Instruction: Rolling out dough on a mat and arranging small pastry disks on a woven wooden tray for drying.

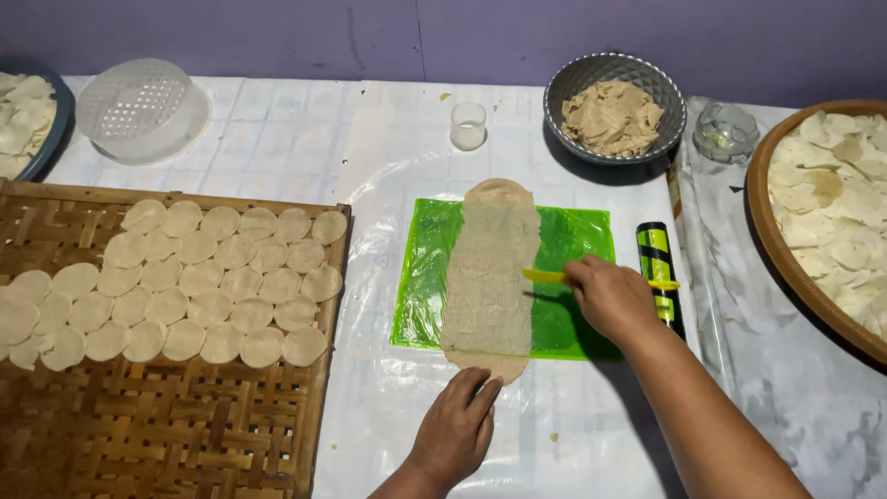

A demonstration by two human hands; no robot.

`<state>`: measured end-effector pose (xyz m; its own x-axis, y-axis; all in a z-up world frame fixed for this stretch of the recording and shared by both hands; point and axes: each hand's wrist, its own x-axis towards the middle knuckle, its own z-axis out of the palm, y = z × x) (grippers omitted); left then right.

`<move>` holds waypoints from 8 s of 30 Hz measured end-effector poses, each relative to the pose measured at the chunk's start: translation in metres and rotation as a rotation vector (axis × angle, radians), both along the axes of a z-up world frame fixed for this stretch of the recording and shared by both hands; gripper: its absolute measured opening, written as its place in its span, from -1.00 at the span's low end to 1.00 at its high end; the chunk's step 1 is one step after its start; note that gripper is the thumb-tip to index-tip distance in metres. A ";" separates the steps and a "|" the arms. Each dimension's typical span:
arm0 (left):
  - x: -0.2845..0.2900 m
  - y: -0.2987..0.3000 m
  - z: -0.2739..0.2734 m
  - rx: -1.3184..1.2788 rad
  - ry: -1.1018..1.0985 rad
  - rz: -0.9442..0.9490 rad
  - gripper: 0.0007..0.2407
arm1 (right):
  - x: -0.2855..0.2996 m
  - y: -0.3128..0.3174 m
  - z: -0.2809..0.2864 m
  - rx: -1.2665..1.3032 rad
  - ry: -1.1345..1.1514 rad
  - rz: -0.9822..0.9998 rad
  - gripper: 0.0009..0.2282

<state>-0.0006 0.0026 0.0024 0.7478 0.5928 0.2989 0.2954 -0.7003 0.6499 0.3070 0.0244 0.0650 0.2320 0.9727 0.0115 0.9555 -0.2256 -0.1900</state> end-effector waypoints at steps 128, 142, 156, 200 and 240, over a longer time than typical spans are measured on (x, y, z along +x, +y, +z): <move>0.058 0.186 -0.029 -0.913 -0.309 0.536 -0.78 | -0.038 -0.113 -0.058 -0.030 0.600 -0.507 -0.60; 0.066 0.194 -0.011 -0.302 0.041 0.698 -0.81 | -0.022 -0.116 -0.091 0.187 0.146 -0.618 -0.41; 0.030 0.193 -0.025 -0.460 -0.166 0.573 -0.73 | 0.062 -0.111 -0.059 -0.153 0.071 -0.817 -0.42; 0.067 0.265 -0.005 -0.002 0.468 0.502 -0.46 | -0.059 0.120 -0.059 0.123 -0.175 -0.086 -0.53; 0.096 0.306 -0.009 0.071 0.474 0.422 -0.50 | -0.039 0.166 -0.055 -0.156 -0.014 -0.132 -0.48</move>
